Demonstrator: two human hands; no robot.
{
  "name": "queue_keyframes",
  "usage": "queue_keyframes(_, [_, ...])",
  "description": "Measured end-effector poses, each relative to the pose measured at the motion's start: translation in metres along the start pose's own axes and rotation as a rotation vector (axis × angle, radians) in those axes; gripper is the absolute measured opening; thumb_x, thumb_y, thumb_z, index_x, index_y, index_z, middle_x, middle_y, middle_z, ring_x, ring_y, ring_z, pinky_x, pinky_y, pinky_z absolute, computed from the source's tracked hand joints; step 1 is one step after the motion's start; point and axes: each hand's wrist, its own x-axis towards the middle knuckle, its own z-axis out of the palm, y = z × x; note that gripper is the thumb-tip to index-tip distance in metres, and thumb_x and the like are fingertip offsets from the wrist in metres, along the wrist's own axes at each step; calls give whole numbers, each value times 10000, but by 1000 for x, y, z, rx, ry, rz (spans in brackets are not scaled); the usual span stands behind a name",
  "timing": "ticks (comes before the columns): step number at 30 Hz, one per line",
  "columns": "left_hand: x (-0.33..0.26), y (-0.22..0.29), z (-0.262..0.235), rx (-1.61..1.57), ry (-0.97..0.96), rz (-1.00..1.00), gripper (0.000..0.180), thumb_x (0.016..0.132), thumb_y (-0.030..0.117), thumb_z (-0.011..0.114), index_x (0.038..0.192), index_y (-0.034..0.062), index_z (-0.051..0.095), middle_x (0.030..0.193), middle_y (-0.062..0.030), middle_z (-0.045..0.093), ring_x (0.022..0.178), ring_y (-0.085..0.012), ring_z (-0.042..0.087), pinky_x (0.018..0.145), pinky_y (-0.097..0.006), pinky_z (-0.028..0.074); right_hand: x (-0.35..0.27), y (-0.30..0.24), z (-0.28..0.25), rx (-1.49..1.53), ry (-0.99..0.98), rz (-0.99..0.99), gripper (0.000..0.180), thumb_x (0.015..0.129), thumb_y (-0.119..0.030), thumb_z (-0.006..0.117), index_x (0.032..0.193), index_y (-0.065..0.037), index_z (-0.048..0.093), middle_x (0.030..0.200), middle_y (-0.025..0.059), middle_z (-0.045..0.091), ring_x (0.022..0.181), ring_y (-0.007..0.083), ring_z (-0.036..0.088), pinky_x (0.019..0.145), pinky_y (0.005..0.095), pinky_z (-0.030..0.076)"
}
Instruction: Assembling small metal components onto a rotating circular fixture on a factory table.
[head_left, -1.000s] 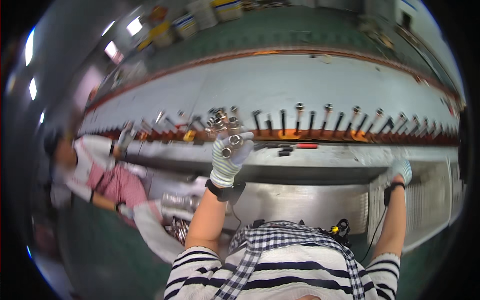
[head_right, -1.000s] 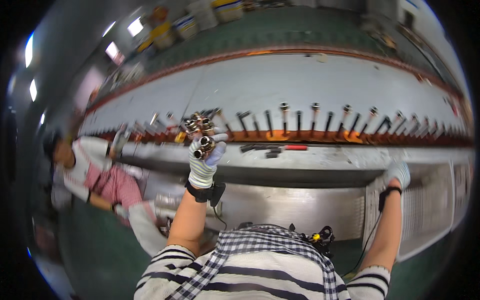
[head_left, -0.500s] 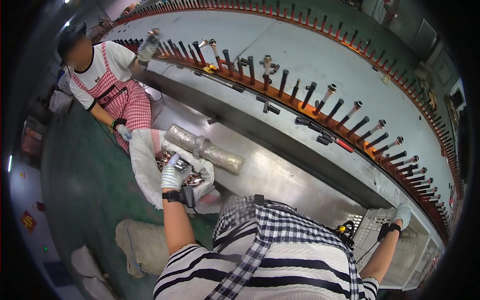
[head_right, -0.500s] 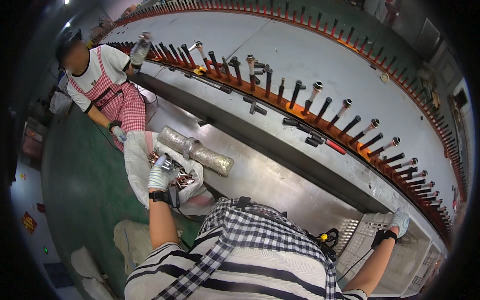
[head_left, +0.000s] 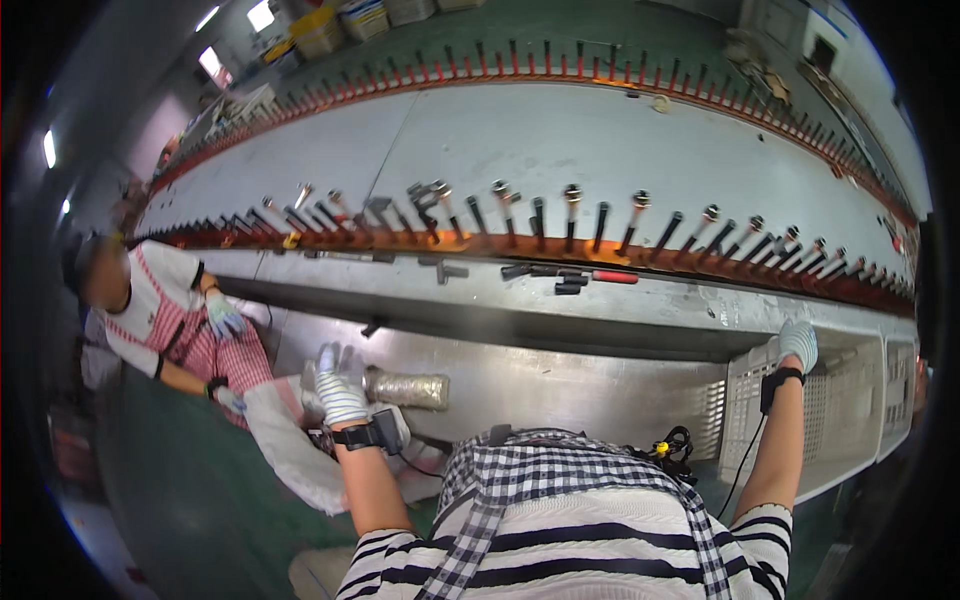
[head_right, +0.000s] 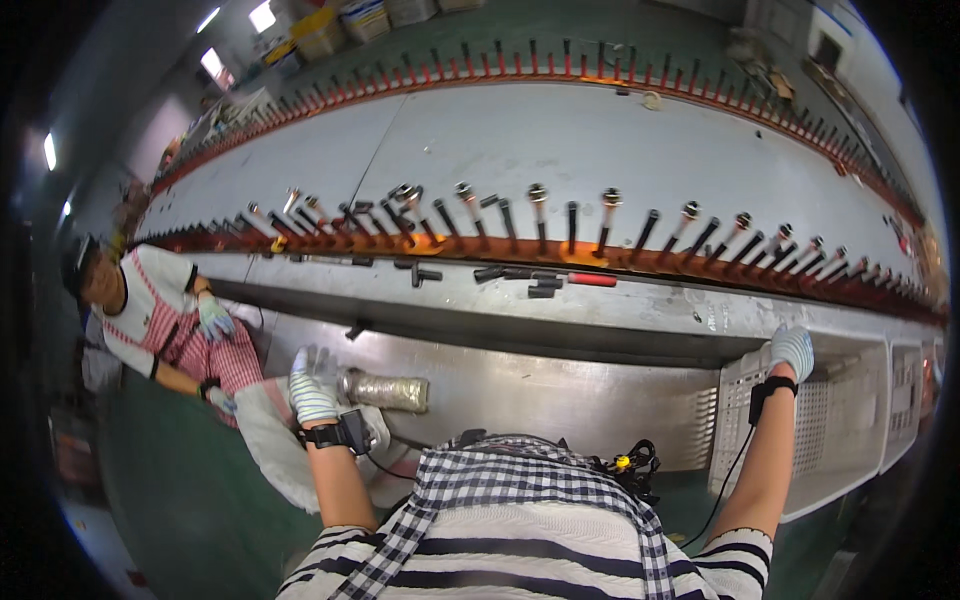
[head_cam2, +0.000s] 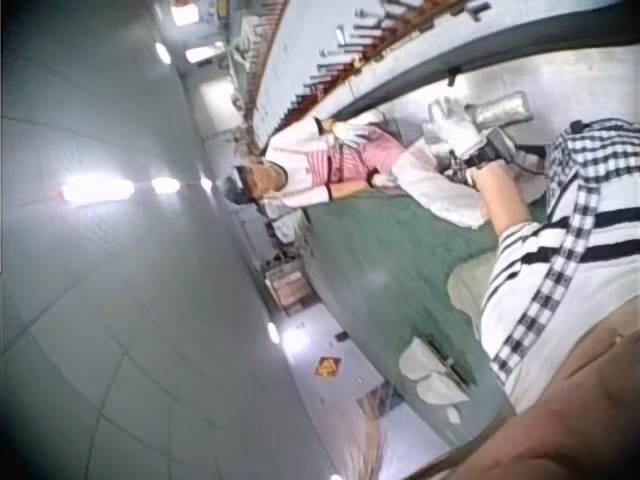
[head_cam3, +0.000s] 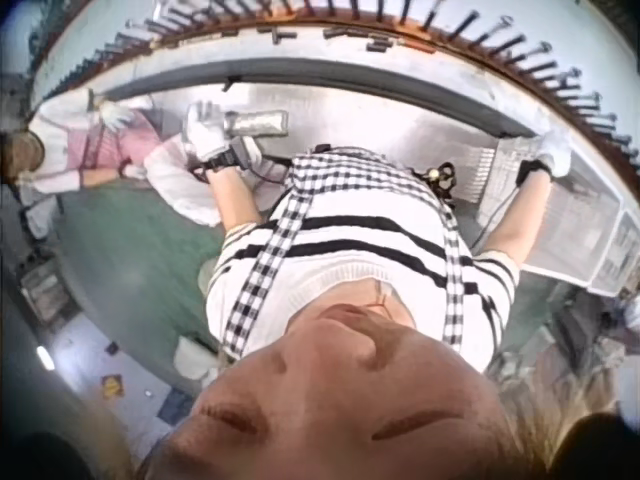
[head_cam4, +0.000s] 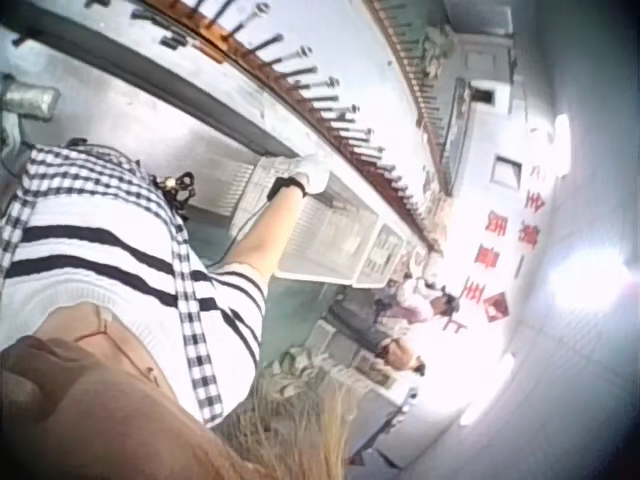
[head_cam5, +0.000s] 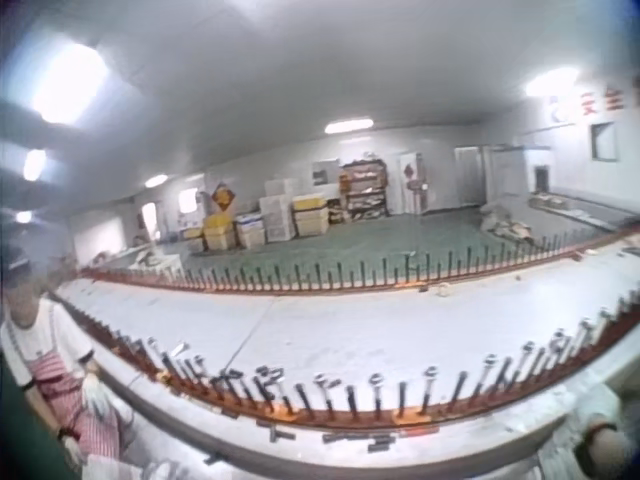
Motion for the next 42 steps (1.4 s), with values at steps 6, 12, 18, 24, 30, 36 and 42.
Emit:
queue_keyframes(6, [-37, -52, 187, 82, -697, -75, 431, 921, 221, 617, 1293, 25, 522, 1311, -146, 534, 1209, -292, 513, 1033, -406, 404, -13, 3, -13, 63, 60, 124, 424, 886, -414, 551, 987, -30, 700, 1040, 222, 666, 983, 361, 651, 843, 452, 520])
queue_keyframes(12, [43, -100, 264, 947, -551, 301, 365, 902, 257, 546, 1128, -25, 594, 951, -86, 622, 827, -182, 529, 762, -316, 451, -14, 2, -12, 133, 101, 121, 330, 878, -312, 547, 913, -31, 716, 935, 208, 692, 896, 345, 680, 797, 424, 538])
queue_keyframes(18, [-7, -52, 316, 344, -562, 596, 188, 947, 148, 580, 1065, 6, 617, 977, -59, 646, 854, -146, 576, 809, -295, 474, -12, 10, -14, 182, 89, 177, 249, 848, -196, 540, 900, -42, 728, 923, 200, 695, 900, 330, 687, 780, 408, 546])
queue_keyframes(24, [-27, -125, 295, 607, -607, 263, 198, 909, 120, 596, 1094, 48, 597, 982, -29, 624, 814, -98, 548, 740, -247, 465, -8, 9, -16, 194, 84, 199, 220, 839, -146, 553, 901, -45, 739, 896, 194, 703, 898, 310, 697, 764, 391, 550])
queue_keyframes(30, [28, -145, 297, 623, -389, 209, 241, 850, 164, 704, 1046, 94, 580, 923, -5, 624, 771, -157, 552, 726, -316, 469, -6, 4, -14, 217, 54, 200, 231, 850, -161, 542, 899, -57, 742, 893, 187, 706, 901, 307, 697, 772, 387, 548])
queue_keyframes(36, [-81, -69, 333, 220, -551, 394, 217, 844, 260, 717, 967, 106, 627, 891, 6, 636, 729, -116, 599, 599, -279, 505, -10, 7, -20, 197, 91, 155, 240, 842, -135, 518, 887, -58, 741, 905, 165, 709, 876, 289, 702, 744, 386, 551])
queue_keyframes(42, [-73, -156, 309, 644, -762, 230, 162, 848, 159, 715, 931, 50, 630, 847, 30, 609, 711, -94, 517, 681, -269, 442, -5, 8, -17, 200, 51, 170, 233, 851, -131, 524, 892, -61, 742, 892, 164, 715, 875, 285, 705, 735, 387, 552])
